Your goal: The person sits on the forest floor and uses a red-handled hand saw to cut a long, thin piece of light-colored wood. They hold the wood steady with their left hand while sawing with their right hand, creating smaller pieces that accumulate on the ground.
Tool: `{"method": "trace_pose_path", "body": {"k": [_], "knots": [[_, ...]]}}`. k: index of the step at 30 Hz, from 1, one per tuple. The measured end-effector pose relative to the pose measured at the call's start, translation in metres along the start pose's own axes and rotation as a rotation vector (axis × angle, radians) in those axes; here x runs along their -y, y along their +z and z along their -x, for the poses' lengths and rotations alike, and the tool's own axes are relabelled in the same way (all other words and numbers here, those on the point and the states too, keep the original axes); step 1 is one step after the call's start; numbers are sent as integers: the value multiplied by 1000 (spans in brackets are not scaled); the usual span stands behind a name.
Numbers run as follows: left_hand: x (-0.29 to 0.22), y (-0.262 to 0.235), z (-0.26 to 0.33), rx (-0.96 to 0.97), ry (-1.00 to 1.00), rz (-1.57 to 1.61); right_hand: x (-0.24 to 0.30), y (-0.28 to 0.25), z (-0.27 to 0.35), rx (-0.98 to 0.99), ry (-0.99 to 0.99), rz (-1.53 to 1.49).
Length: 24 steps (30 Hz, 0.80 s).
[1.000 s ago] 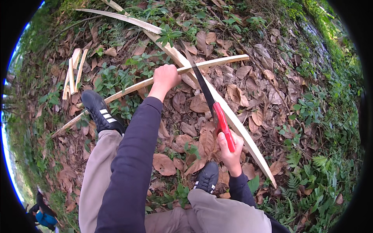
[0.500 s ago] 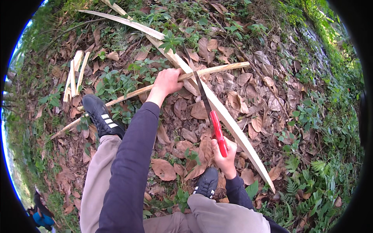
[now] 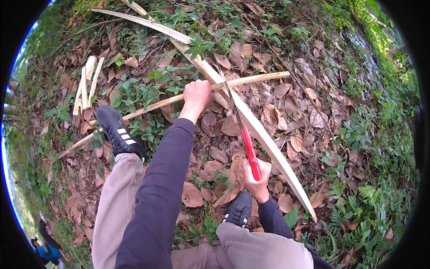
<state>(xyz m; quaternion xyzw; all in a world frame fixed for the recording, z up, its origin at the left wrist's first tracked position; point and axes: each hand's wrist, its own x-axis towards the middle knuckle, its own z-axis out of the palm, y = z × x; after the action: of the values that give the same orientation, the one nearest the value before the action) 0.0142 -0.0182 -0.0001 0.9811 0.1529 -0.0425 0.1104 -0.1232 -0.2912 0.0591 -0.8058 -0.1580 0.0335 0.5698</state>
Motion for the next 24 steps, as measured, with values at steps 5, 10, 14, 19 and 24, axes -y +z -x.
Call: {"method": "trace_pose_path", "body": {"k": [5, 10, 14, 19, 24], "knots": [[3, 1, 2, 15, 22, -27, -3, 15, -19, 10, -30, -39], [2, 1, 2, 19, 2, -43, -6, 13, -22, 27, 4, -22], [-1, 4, 5, 2, 6, -45, -16, 9, -13, 15, -13, -4], [4, 6, 2, 19, -4, -32, -19, 31, -49, 22, 41, -61], [5, 12, 0, -44, 3, -25, -12, 23, -30, -3, 13, -47]]}}
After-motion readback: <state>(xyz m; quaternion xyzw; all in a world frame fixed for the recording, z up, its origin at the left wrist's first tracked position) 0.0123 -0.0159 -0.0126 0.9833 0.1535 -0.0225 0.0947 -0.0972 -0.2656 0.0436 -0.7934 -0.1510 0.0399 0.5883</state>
